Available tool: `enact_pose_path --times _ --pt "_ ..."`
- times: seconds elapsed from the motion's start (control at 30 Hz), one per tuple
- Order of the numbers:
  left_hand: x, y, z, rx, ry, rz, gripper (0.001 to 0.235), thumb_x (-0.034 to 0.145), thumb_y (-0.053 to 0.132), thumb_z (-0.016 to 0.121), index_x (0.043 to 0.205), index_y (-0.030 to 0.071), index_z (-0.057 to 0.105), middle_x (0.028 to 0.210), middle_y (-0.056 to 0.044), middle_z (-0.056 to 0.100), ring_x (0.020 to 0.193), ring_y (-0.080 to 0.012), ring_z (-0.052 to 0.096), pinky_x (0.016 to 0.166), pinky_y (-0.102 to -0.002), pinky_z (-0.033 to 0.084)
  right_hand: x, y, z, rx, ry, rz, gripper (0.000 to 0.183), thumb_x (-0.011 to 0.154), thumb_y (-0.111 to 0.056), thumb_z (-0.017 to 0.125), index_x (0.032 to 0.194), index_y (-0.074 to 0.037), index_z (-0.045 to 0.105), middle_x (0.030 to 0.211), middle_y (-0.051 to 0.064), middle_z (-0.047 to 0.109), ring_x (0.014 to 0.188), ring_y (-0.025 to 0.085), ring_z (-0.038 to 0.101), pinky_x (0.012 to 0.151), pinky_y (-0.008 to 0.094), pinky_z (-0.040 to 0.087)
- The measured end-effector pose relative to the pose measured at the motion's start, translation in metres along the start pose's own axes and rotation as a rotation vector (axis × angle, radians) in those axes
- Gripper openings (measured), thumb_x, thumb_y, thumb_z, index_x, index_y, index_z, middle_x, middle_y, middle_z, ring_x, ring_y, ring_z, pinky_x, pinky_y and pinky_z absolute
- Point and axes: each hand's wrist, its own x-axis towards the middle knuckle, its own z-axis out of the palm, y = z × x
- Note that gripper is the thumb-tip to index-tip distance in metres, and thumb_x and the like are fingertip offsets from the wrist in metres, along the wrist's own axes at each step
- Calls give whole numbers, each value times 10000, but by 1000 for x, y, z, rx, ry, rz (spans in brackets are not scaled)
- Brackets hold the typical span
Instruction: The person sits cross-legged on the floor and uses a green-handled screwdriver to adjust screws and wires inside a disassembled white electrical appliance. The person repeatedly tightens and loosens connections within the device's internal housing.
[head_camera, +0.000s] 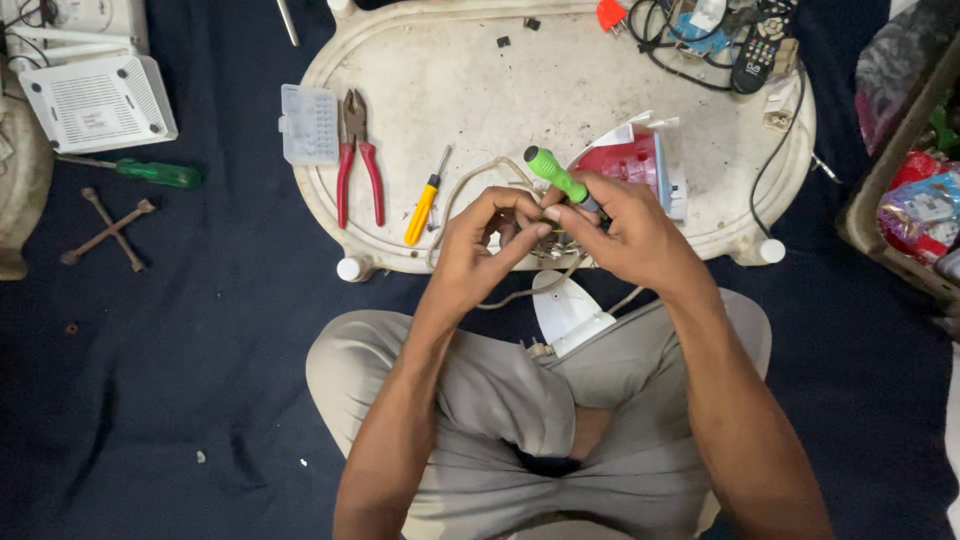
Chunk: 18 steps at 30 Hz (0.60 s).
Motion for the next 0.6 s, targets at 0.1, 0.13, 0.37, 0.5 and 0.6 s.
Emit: enact_pose_path --times 0.1,0.13,0.37,0.5,0.6 --pt "3 -5 5 28 40 71 238 915 20 811 1074 45 636 950 38 638 779 -7 512 655 -183 399 1 1 1 -8 -29 -9 208 974 -141 715 1137 -13 696 815 53 682 668 97 564 580 268 449" --pt "3 -6 5 31 46 58 226 915 19 811 1061 45 641 943 38 643 771 -8 513 648 -183 397 2 2 1 10 -34 -15 205 980 -142 714 1139 -14 695 823 41 684 687 82 567 587 259 452" --pt "1 -7 6 15 55 24 175 927 15 799 1030 40 659 938 27 666 760 -20 511 655 -189 410 5 11 -6 115 -124 161 205 971 -164 713 1141 -51 733 802 -29 680 672 21 535 566 219 427" --pt "2 -7 6 -21 43 43 169 944 3 773 1054 37 650 973 18 667 834 -31 568 717 -195 458 7 11 -7 138 -133 159 208 975 -170 709 1148 -57 729 811 -43 677 685 13 538 575 204 437" --pt "3 -7 6 -65 35 24 168 942 4 760 1054 40 641 990 18 668 845 -32 594 721 -194 478 7 10 -6 56 -112 128 213 972 -170 714 1150 -55 730 794 -38 676 660 30 519 562 218 420"
